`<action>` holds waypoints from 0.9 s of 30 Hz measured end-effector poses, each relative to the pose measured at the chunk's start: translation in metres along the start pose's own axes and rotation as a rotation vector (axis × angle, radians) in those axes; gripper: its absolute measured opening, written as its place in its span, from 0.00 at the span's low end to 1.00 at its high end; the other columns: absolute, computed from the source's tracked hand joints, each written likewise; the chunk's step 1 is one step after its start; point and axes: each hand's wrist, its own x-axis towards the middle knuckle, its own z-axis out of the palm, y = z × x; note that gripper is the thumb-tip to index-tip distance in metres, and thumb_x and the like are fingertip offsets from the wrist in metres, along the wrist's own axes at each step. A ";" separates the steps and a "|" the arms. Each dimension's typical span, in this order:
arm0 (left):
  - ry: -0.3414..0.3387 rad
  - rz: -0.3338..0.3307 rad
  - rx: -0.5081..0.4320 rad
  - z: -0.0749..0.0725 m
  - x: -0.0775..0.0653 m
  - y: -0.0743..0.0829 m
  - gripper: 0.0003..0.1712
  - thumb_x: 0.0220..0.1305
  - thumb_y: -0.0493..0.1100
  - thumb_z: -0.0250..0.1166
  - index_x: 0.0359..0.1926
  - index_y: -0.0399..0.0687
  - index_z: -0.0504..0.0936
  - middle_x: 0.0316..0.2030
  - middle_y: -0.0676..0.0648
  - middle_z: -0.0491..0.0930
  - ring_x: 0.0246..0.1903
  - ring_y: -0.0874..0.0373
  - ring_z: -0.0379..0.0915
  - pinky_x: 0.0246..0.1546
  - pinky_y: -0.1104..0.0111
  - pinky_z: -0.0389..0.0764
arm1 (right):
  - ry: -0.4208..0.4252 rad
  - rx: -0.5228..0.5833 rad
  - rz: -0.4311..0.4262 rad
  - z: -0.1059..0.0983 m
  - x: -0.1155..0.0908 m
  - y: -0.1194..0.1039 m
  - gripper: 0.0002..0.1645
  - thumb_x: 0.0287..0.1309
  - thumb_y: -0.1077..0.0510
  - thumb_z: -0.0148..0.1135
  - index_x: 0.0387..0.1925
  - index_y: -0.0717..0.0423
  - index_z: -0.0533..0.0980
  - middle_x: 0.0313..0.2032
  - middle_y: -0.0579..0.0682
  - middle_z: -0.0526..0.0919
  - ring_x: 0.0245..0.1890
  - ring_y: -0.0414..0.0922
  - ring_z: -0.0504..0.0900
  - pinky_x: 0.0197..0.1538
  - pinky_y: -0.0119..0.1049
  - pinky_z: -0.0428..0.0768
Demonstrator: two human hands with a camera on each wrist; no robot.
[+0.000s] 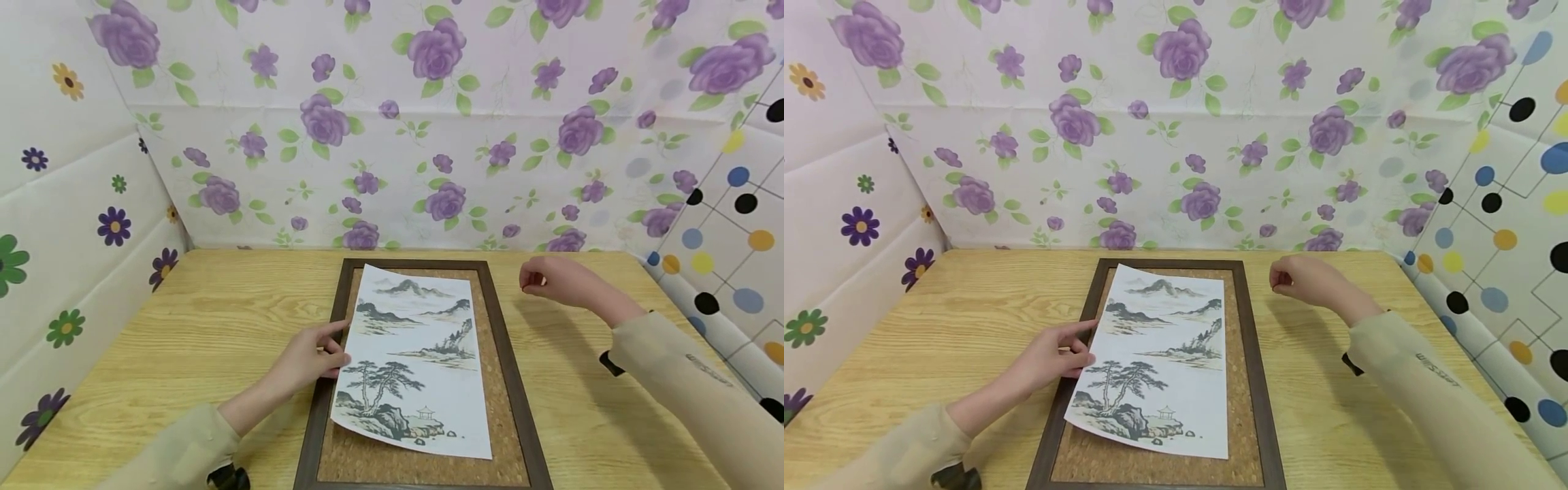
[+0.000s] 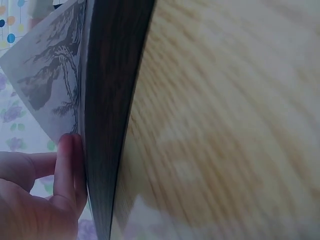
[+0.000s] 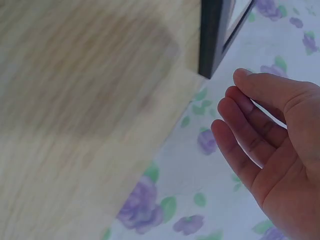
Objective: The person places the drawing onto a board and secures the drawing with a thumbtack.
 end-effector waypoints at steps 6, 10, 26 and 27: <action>0.035 0.029 0.024 0.002 0.000 0.001 0.35 0.58 0.32 0.63 0.66 0.47 0.66 0.29 0.43 0.80 0.25 0.59 0.78 0.29 0.70 0.85 | -0.001 0.000 -0.025 -0.006 0.013 -0.012 0.04 0.58 0.59 0.62 0.29 0.47 0.78 0.28 0.39 0.79 0.28 0.35 0.76 0.33 0.32 0.77; 0.064 0.026 0.019 0.004 -0.001 0.002 0.34 0.59 0.33 0.62 0.66 0.48 0.66 0.29 0.43 0.79 0.25 0.59 0.78 0.29 0.70 0.85 | 0.015 0.006 -0.047 -0.009 0.020 -0.021 0.07 0.56 0.61 0.63 0.28 0.45 0.77 0.28 0.39 0.79 0.28 0.34 0.76 0.33 0.31 0.78; 0.104 0.069 0.105 0.012 -0.003 0.009 0.32 0.57 0.32 0.64 0.64 0.41 0.68 0.26 0.46 0.79 0.16 0.58 0.75 0.19 0.71 0.81 | -0.009 -0.018 -0.109 -0.014 0.042 -0.052 0.02 0.58 0.58 0.62 0.30 0.47 0.78 0.29 0.38 0.80 0.30 0.34 0.76 0.35 0.31 0.78; 0.100 0.067 0.114 0.012 -0.003 0.009 0.31 0.57 0.33 0.64 0.64 0.40 0.68 0.26 0.46 0.79 0.16 0.58 0.75 0.18 0.70 0.81 | -0.007 -0.017 -0.116 -0.014 0.043 -0.053 0.03 0.58 0.58 0.62 0.30 0.47 0.78 0.29 0.38 0.79 0.30 0.34 0.76 0.34 0.31 0.78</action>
